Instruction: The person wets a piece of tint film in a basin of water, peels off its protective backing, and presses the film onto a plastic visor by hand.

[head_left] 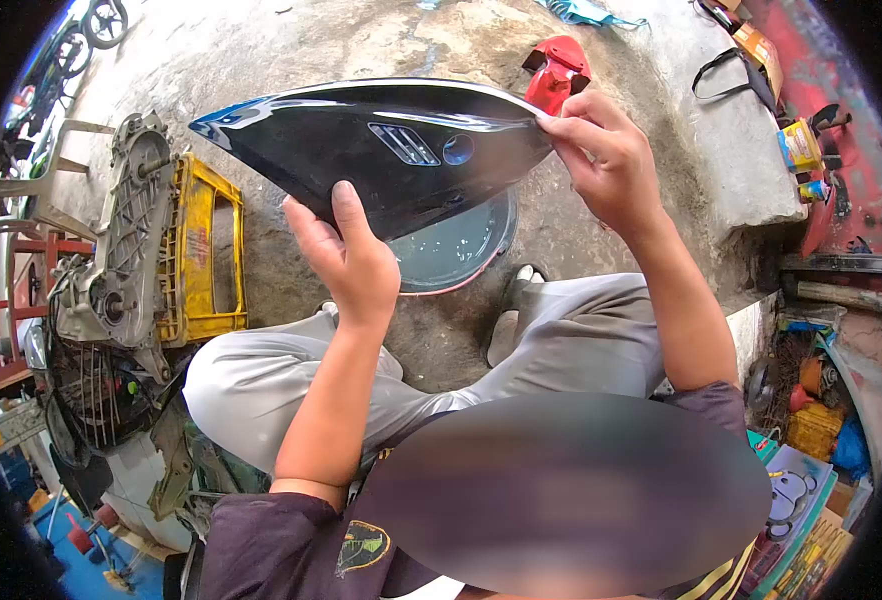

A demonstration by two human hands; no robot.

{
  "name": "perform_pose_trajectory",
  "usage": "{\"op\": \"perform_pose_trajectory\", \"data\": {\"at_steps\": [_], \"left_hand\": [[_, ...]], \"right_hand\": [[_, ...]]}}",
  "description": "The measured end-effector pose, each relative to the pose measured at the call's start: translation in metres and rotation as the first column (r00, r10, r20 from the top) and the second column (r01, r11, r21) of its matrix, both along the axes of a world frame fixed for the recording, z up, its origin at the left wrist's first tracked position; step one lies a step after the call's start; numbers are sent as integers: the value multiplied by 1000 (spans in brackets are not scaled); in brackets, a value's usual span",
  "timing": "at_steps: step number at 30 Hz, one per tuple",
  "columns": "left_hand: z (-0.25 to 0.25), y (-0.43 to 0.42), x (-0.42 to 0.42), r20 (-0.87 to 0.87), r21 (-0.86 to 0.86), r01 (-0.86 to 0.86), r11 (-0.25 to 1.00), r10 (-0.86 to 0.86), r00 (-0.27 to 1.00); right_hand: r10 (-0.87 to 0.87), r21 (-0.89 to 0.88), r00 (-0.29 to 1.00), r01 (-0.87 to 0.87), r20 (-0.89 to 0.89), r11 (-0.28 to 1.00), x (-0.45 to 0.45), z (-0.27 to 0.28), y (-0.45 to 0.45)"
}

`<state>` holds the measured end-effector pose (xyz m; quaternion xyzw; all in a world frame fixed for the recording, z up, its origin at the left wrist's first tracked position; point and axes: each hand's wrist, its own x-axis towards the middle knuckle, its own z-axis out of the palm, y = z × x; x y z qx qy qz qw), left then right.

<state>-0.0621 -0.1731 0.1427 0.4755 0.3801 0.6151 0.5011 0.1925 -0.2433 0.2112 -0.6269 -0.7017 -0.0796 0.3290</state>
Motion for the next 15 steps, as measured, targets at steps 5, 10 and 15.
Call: {"op": "perform_pose_trajectory", "data": {"at_steps": [5,10,15], "left_hand": [[-13,-12,12,-3,12,-41,999,41,999],[-1,-5,9,45,38,16,999,-18,999],[-10,-22,18,-90,67,-8,998,14,996]], "right_hand": [[84,-30,996,-85,-35,996,-13,-2,3],[16,-31,1000,-17,-25,999,-2,1,-1],[114,-22,993,-113,29,993,-19,0,6]]}}
